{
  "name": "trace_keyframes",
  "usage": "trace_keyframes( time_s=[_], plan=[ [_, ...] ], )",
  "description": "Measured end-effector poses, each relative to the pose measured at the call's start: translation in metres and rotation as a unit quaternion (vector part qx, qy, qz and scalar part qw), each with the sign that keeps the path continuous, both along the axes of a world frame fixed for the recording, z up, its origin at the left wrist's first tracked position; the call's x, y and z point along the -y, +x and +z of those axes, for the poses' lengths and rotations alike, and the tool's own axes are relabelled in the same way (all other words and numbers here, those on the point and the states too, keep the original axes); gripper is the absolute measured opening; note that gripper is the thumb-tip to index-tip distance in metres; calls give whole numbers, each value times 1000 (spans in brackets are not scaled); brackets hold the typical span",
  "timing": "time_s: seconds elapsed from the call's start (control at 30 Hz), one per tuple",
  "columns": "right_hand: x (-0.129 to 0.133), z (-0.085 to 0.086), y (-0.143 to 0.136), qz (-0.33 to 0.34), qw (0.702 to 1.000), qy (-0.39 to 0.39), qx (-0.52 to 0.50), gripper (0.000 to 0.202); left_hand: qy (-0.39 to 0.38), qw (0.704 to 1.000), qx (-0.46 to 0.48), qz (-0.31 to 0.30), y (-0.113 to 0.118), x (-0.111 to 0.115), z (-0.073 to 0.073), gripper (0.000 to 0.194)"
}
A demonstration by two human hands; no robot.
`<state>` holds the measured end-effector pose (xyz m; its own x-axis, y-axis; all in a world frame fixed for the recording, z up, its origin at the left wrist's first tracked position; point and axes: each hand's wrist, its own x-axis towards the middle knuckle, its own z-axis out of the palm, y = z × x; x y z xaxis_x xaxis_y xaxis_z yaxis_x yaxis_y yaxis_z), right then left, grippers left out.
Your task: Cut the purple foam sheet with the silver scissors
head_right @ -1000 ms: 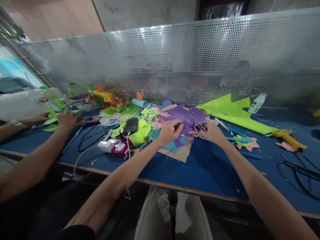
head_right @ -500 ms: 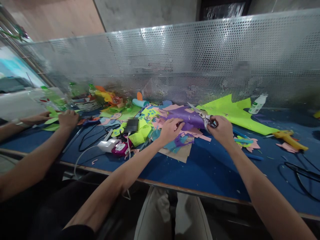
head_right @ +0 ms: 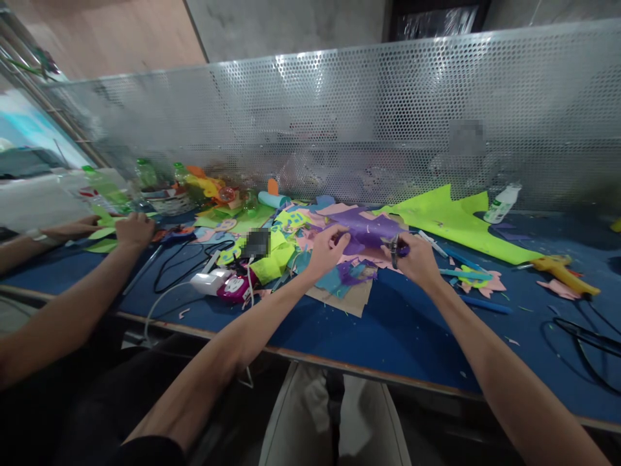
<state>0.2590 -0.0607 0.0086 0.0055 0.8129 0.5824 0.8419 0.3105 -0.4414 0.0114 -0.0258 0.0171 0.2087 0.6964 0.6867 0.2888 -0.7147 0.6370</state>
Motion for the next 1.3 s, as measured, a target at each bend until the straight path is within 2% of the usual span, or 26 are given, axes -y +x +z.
trace_keyframes(
  time_s=[0.13, 0.33, 0.57, 0.7, 0.93, 1.17, 1.3],
  plan=[
    [0, -1, -4, 8, 999, 46, 3, 40, -15, 1000, 10, -4, 0, -1, -1, 20],
    [3, -7, -19, 53, 992, -50, -105, 44, -40, 997, 39, -61, 3, -2, -6, 25],
    [10, -11, -36, 146, 966, -142, -161, 35, -78, 992, 76, -69, 5, -6, -9, 23],
    [15, -13, -41, 163, 960, -163, -158, 29, -91, 990, 76, -71, 6, 2, -3, 26],
    [25, -5, -53, 225, 945, -160, -176, 28, -129, 981, 83, -117, 6, 10, -1, 37],
    [25, -8, -42, 207, 936, -222, -180, 40, -148, 978, 87, -117, 6, 14, 3, 46],
    [23, -10, -36, 220, 939, -208, -165, 37, -147, 979, 73, -125, 7, 17, 4, 48]
  ],
)
